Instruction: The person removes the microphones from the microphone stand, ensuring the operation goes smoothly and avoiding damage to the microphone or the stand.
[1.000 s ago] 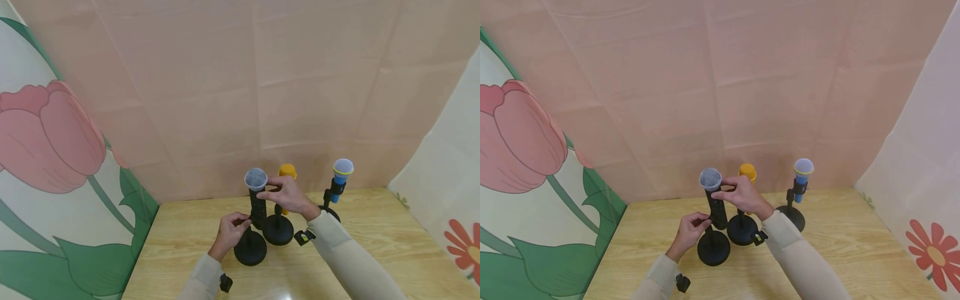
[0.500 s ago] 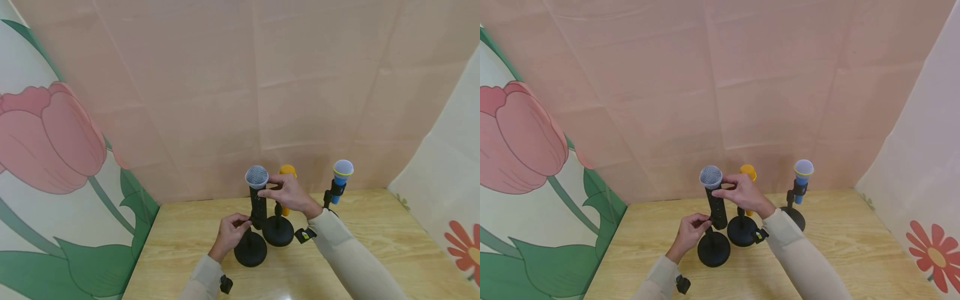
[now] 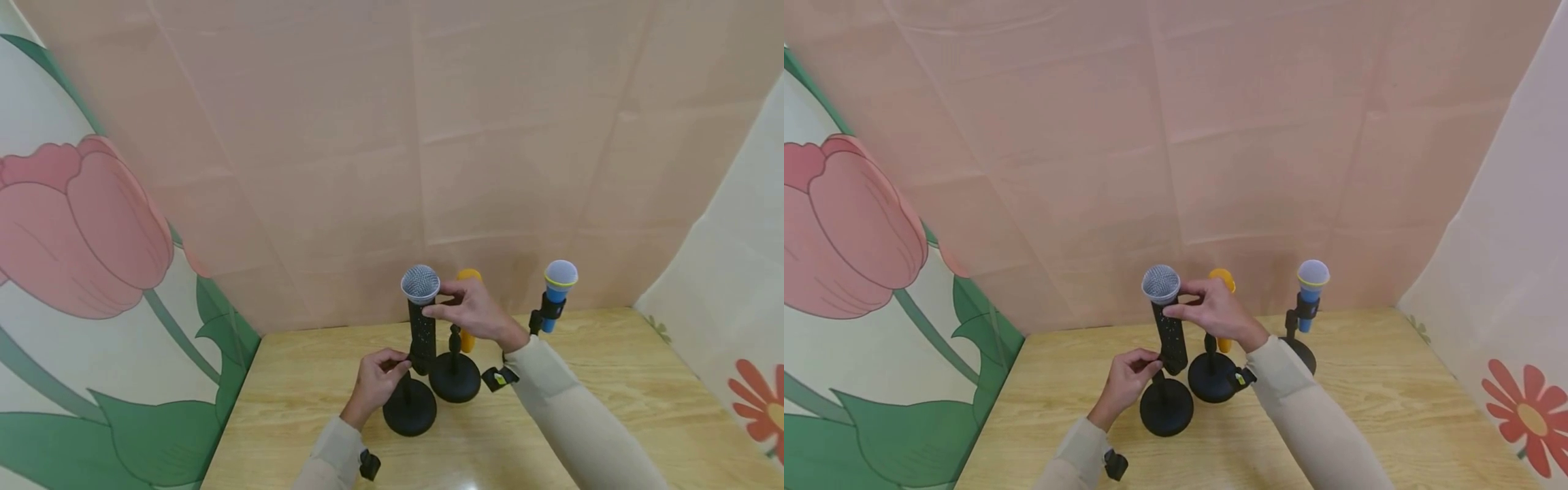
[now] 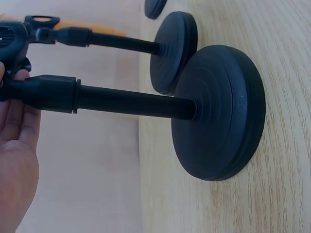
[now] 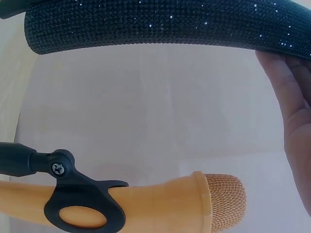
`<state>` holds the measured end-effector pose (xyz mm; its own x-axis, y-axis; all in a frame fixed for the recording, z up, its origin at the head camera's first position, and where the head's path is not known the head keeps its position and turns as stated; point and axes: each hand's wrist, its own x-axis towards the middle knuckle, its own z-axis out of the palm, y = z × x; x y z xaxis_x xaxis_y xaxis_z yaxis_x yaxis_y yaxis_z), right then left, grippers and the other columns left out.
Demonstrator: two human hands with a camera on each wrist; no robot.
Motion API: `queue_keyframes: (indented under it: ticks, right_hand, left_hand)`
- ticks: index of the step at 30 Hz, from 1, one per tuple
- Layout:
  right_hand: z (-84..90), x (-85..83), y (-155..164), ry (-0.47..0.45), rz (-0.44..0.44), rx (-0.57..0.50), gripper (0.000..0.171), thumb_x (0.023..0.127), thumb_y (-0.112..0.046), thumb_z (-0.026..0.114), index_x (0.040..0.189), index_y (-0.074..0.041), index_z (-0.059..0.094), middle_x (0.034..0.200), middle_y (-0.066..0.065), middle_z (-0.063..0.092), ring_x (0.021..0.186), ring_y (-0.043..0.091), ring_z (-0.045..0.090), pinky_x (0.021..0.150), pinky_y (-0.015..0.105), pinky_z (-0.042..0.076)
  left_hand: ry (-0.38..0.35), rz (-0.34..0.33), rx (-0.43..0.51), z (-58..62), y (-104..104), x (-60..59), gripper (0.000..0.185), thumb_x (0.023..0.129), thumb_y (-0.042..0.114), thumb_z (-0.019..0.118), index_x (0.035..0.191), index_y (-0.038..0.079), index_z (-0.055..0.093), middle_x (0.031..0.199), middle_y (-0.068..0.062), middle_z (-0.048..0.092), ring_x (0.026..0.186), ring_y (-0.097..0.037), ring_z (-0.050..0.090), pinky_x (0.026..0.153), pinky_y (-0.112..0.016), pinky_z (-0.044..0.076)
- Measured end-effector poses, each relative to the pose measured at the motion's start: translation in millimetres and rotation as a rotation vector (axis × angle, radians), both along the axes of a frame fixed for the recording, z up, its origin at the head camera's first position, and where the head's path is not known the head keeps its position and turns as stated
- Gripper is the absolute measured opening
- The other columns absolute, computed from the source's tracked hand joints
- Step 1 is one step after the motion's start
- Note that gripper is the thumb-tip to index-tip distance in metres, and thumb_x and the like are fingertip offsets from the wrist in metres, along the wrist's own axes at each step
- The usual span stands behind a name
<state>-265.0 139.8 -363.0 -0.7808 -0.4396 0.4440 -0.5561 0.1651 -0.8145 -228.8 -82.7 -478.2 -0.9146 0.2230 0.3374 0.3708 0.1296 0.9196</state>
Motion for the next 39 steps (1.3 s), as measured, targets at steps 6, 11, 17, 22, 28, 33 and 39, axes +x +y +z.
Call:
queue_keyframes:
  ticks: [6, 11, 17, 22, 28, 33, 39]
  right_hand:
    - [5.8, -0.5, 1, 0.002, -0.006, 0.005, 0.034, 0.086, -0.001, 0.077, 0.118, 0.007, 0.07, 0.114, 0.02, 0.071, 0.095, 0.03, 0.072, 0.077, 0.034, 0.059]
    - [13.0, 0.4, 1, 0.013, -0.003, -0.003, 0.032, 0.085, 0.002, 0.076, 0.116, 0.007, 0.07, 0.112, 0.02, 0.071, 0.094, 0.028, 0.072, 0.076, 0.033, 0.059]
    - [18.8, 1.1, 3, 0.028, -0.008, -0.003, 0.033, 0.086, 0.003, 0.075, 0.118, 0.008, 0.069, 0.113, 0.022, 0.07, 0.097, 0.033, 0.071, 0.079, 0.034, 0.059]
    - [21.7, 1.5, 3, 0.021, -0.003, -0.01, 0.035, 0.086, 0.003, 0.075, 0.119, 0.008, 0.068, 0.115, 0.022, 0.07, 0.099, 0.036, 0.07, 0.081, 0.036, 0.058]
    - [22.4, 1.1, 5, 0.024, -0.006, -0.011, 0.035, 0.086, 0.005, 0.075, 0.119, 0.01, 0.067, 0.115, 0.024, 0.069, 0.1, 0.035, 0.07, 0.081, 0.036, 0.058]
    - [28.4, 1.8, 4, 0.046, 0.01, -0.014, 0.035, 0.085, 0.007, 0.074, 0.119, 0.011, 0.066, 0.115, 0.025, 0.069, 0.103, 0.039, 0.068, 0.081, 0.036, 0.058]
    - [33.5, 1.4, 3, 0.059, 0.019, 0.0, 0.035, 0.085, 0.007, 0.075, 0.119, 0.011, 0.067, 0.116, 0.024, 0.069, 0.102, 0.037, 0.069, 0.08, 0.036, 0.058]
  left_hand:
    - [-0.009, 0.0, -0.003, -0.2, 0, -0.7, 0.008, 0.09, -0.004, 0.07, 0.096, -0.009, 0.073, 0.094, -0.02, 0.072, 0.086, -0.026, 0.069, 0.082, -0.038, 0.057]
    - [0.006, 0.004, 0.008, -1.1, 1, -1.6, 0.008, 0.089, -0.006, 0.071, 0.095, -0.01, 0.073, 0.094, -0.021, 0.072, 0.084, -0.023, 0.069, 0.08, -0.031, 0.057]
    - [0.026, 0.0, 0.017, -1.7, 1, -0.7, 0.007, 0.088, -0.007, 0.071, 0.094, -0.011, 0.072, 0.092, -0.022, 0.072, 0.084, -0.021, 0.069, 0.079, -0.033, 0.057]
    - [0.03, 0.003, 0.022, -1.6, 1, 0.5, 0.006, 0.088, -0.008, 0.071, 0.093, -0.011, 0.072, 0.092, -0.023, 0.072, 0.083, -0.021, 0.069, 0.078, -0.029, 0.057]
    - [0.024, -0.001, 0.029, -3.3, 1, -0.5, 0.006, 0.088, -0.008, 0.071, 0.093, -0.012, 0.072, 0.092, -0.023, 0.072, 0.083, -0.019, 0.069, 0.079, -0.033, 0.057]
    - [0.011, 0.002, 0.025, -2.8, 2, -0.4, 0.006, 0.088, -0.007, 0.07, 0.093, -0.011, 0.072, 0.092, -0.023, 0.072, 0.083, -0.02, 0.069, 0.079, -0.03, 0.057]
    - [0.016, 0.005, 0.015, 0.2, 1, 0.2, 0.007, 0.088, -0.007, 0.071, 0.093, -0.011, 0.072, 0.092, -0.025, 0.071, 0.083, -0.024, 0.069, 0.079, -0.027, 0.056]
